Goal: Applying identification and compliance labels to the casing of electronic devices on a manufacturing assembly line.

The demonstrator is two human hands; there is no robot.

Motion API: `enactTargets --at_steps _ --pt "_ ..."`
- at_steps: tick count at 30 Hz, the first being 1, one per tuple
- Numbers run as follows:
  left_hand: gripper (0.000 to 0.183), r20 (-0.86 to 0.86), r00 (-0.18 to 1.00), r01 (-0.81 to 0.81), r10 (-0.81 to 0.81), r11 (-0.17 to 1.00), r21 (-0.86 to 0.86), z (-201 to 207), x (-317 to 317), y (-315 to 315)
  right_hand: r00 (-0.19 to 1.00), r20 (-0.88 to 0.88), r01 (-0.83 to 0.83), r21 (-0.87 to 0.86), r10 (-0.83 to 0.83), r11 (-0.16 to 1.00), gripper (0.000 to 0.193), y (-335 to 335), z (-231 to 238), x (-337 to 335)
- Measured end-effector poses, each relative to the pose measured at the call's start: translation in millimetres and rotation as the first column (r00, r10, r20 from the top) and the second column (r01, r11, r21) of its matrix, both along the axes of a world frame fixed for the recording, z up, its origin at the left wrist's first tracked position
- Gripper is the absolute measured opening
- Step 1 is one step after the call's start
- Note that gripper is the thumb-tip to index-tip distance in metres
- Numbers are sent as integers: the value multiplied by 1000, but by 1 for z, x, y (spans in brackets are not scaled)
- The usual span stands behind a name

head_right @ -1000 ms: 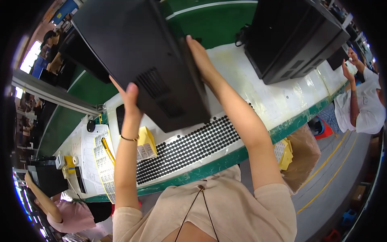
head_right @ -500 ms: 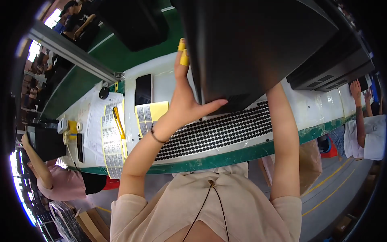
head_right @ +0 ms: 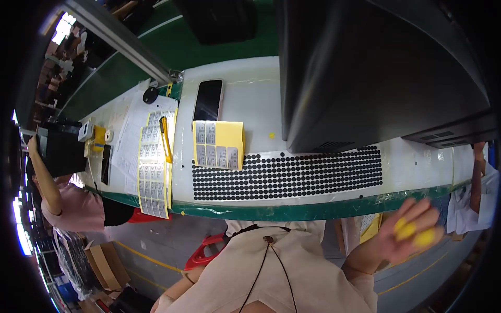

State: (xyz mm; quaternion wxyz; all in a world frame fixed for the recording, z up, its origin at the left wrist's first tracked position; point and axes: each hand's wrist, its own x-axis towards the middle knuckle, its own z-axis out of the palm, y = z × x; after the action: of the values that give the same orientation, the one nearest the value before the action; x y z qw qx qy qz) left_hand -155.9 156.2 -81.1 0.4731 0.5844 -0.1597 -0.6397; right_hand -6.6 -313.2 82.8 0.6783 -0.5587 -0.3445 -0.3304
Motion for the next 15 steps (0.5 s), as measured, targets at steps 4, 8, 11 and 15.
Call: enactTargets --at_steps 4,8,11,15 --pt "26 12 999 -44 44 999 0 -18 -29 7 637 -239 -679 -624 733 386 15 8 42 14" --pt "26 24 996 -81 80 997 3 -37 -54 15 393 -302 -768 -628 869 129 27 61 48 19" --pt "26 35 995 -96 97 995 -4 -43 -69 18 400 -255 -784 -593 880 185 12 67 50 14" --pt "26 52 989 -141 141 990 1 -46 -95 19 423 -198 -785 -567 884 248 7 74 48 10"
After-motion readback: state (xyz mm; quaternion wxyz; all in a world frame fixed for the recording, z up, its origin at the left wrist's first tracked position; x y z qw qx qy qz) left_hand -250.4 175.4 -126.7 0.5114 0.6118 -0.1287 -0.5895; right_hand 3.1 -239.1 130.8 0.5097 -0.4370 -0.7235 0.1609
